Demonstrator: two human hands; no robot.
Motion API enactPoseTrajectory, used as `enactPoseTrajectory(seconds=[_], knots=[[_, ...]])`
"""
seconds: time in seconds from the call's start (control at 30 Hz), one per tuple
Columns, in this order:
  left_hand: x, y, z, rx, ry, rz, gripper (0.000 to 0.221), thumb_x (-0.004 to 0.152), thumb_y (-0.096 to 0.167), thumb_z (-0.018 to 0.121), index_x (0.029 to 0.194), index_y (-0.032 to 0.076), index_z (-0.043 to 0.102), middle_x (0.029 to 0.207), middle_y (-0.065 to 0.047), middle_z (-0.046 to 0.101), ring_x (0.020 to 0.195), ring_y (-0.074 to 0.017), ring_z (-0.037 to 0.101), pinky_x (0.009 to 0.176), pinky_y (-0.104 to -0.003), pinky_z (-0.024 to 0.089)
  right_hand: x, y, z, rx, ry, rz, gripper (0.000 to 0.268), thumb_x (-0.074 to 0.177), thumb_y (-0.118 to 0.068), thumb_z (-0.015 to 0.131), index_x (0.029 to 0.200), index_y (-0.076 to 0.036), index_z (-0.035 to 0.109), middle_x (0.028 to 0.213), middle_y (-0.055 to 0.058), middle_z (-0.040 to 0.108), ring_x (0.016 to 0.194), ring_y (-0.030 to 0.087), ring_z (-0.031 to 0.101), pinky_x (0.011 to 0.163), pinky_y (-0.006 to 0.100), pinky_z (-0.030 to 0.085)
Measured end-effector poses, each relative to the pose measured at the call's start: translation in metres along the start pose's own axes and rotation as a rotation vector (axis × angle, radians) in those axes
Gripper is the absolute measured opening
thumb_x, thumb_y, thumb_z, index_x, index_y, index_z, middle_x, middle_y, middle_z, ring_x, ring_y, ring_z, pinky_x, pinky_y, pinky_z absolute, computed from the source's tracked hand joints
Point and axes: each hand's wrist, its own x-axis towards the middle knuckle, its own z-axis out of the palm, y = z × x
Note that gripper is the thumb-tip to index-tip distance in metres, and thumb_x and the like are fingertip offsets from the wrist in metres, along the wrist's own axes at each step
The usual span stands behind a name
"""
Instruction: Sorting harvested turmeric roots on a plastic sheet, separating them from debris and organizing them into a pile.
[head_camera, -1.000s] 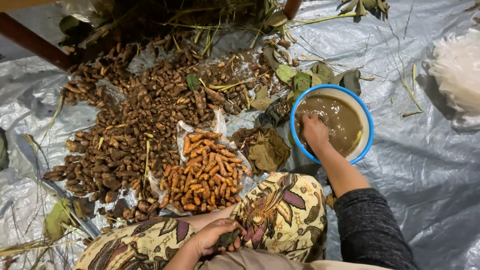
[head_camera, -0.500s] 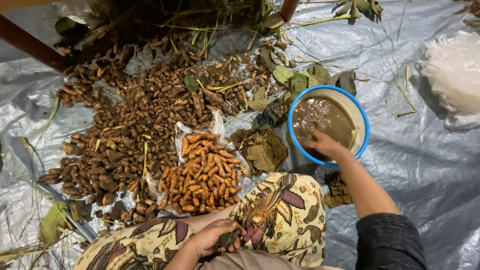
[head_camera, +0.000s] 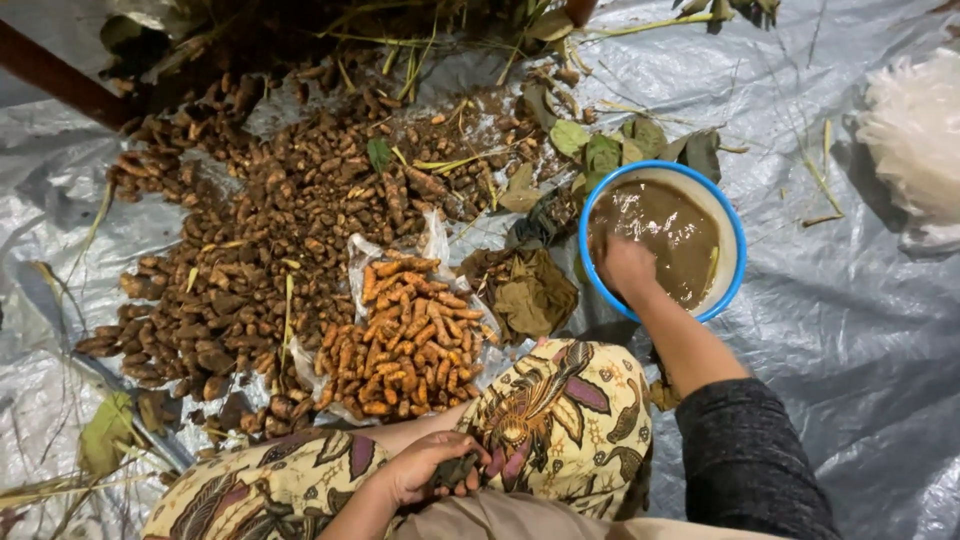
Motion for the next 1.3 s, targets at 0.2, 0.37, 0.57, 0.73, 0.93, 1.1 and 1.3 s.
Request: enactPoseTrajectory(seconds=[0.2,0.37,0.57,0.73,0.93,1.1,1.3], knots=[[0.002,-0.004,-0.004,-0.003,-0.035,0.038,0.033,0.092,0.025,0.046,0.098,-0.005,0.061,0.064,-0.013,0.062,0.042,-0.0130,0.051,0.035,-0.017,0.032,0.020,0.006,-0.014,0.629,-0.009,0.219,0.037,0.078,0.000,0.043,0.113,-0.005,0.051,0.103,0.020,0.060,0.092,0.042,0.056,0.079,0.048,0.043],[0.001,0.000,-0.002,0.008,-0.029,0.019,0.033,0.092,0.025,0.046,0.097,-0.004,0.062,0.064,-0.012,0.062,0.044,-0.0126,0.052,0.035,-0.017,0.031,0.028,-0.004,-0.056,0.654,0.228,0.159,0.044,0.070,0.007,0.045,0.109,-0.008,0.056,0.110,0.023,0.043,0.095,0.041,0.046,0.080,0.046,0.040],[-0.001,0.001,0.000,0.007,-0.017,0.013,0.033,0.092,0.024,0.046,0.096,-0.004,0.061,0.063,-0.012,0.062,0.042,-0.0122,0.051,0.033,-0.017,0.031,0.037,-0.002,-0.048,0.397,-0.282,0.266,0.077,0.077,-0.055,0.045,0.141,-0.026,0.015,0.143,0.021,0.007,0.129,0.048,-0.008,0.102,0.063,0.007],[-0.001,-0.002,-0.002,-0.018,-0.042,0.016,0.032,0.091,0.023,0.047,0.097,-0.005,0.061,0.063,-0.012,0.062,0.043,-0.0129,0.052,0.035,-0.017,0.033,0.024,0.007,-0.005,-0.030,-0.444,-0.002,0.079,0.086,-0.061,0.020,0.132,0.002,0.035,0.145,0.017,0.019,0.135,0.042,0.005,0.107,0.057,0.004],[-0.007,0.004,0.005,0.016,-0.001,-0.009,0.034,0.092,0.025,0.046,0.096,-0.004,0.061,0.063,-0.012,0.062,0.042,-0.0122,0.050,0.035,-0.017,0.030,-0.007,-0.006,-0.022,-0.007,-0.003,-0.149,0.042,0.075,-0.009,0.052,0.115,-0.017,0.055,0.112,0.019,0.048,0.097,0.050,0.043,0.097,0.059,0.029],[-0.006,0.003,0.005,0.021,-0.005,0.011,0.033,0.092,0.024,0.045,0.098,-0.005,0.060,0.062,-0.012,0.062,0.041,-0.0122,0.051,0.033,-0.017,0.031,0.000,-0.014,-0.033,-0.042,0.030,-0.111,0.024,0.078,-0.022,0.057,0.099,-0.010,0.060,0.094,0.014,0.056,0.084,0.035,0.054,0.066,0.044,0.050],[-0.003,0.001,0.001,-0.001,-0.017,0.019,0.034,0.092,0.024,0.045,0.099,-0.005,0.061,0.062,-0.012,0.062,0.042,-0.0124,0.052,0.034,-0.017,0.032,0.024,-0.021,-0.077,0.309,-0.181,0.328,0.047,0.091,-0.049,0.036,0.118,-0.017,0.057,0.094,0.018,0.064,0.084,0.037,0.060,0.078,0.048,0.044]])
